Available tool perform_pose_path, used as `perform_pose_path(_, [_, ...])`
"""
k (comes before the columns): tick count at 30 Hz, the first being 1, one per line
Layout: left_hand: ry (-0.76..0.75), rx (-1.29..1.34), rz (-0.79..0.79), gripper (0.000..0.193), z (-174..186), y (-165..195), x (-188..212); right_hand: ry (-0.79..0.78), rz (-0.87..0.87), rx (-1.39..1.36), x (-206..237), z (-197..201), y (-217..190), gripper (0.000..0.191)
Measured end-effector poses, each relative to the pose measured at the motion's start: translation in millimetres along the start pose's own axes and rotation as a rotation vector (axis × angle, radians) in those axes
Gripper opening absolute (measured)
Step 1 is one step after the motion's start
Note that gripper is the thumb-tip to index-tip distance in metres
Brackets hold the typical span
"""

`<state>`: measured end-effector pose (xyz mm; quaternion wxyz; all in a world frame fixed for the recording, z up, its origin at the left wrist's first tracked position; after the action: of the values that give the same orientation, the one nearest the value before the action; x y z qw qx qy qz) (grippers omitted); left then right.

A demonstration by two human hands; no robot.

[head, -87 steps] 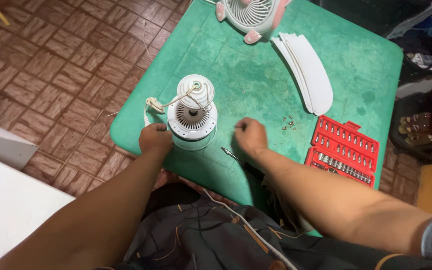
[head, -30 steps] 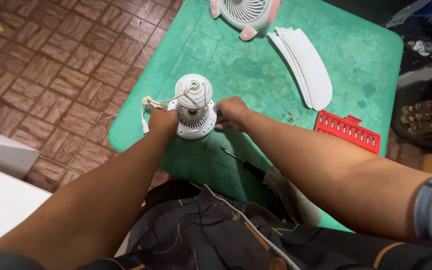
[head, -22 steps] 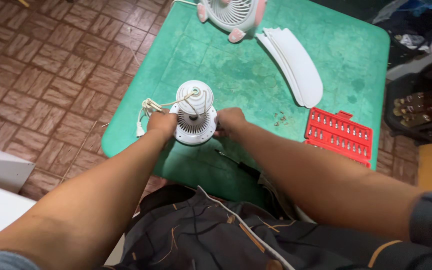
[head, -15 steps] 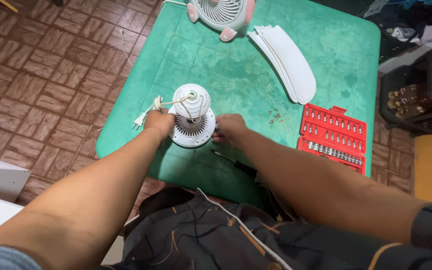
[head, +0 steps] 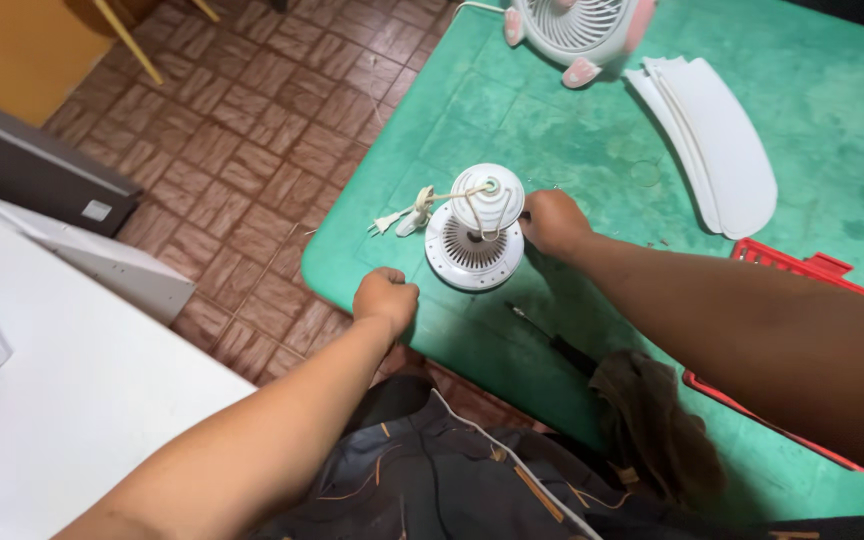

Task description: The person disassembles a small white desk fan on a green table, separating the front grille and rear cover from the motor housing and setting the blade guard aside. They handle the fan body, align the covers, and work on fasteners near the base with a screwdriver from a red socket kit.

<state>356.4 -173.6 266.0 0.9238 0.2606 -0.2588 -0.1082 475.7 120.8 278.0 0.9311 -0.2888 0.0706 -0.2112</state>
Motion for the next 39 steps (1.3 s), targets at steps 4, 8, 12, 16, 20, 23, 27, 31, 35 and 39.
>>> perform_pose_path(4, [0.023,0.035,-0.011,0.034,16,2,23,-0.023,0.034,0.021,-3,-2,-3,0.012])
perform_pose_path(8, [0.03,0.049,-0.049,0.027,20,19,27,-0.034,0.01,-0.014,0,1,4,0.011])
perform_pose_path(12, [-0.098,0.153,-0.014,0.017,10,41,25,0.058,-0.122,-0.167,17,10,7,0.013])
perform_pose_path(16, [-0.516,0.694,0.344,0.017,-30,62,37,0.274,-0.521,-0.514,57,11,-10,0.011])
perform_pose_path(20, [-0.9,1.066,0.595,0.026,-73,78,56,0.107,-0.323,-0.924,119,2,-50,0.013])
perform_pose_path(23, [-0.965,1.087,0.569,0.018,-92,76,64,0.141,-0.259,-0.878,146,9,-66,0.013])
perform_pose_path(27, [-0.975,1.021,0.559,0.016,-98,66,69,0.028,-0.439,-0.871,162,23,-72,0.015])
perform_pose_path(31, [-1.014,1.028,0.474,0.017,-93,69,76,-0.048,-0.508,-0.934,167,35,-82,0.016])
perform_pose_path(35, [-1.04,1.043,0.525,0.018,-84,75,77,-0.065,-0.519,-1.049,165,46,-93,0.016])
perform_pose_path(39, [-1.092,0.99,0.573,0.018,-85,79,70,-0.074,-0.557,-1.027,162,54,-97,0.016])
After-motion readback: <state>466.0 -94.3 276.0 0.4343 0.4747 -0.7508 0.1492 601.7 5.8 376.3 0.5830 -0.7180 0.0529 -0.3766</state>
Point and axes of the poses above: each hand's wrist, its own x-axis away from the middle knuckle, its own z-axis out of the back of the hand, y = z × x, the point moved 2 cm from there along -x, towards the middle knuckle, and after that the axes turned 7 degrees about -x, right-handed, at the moved point
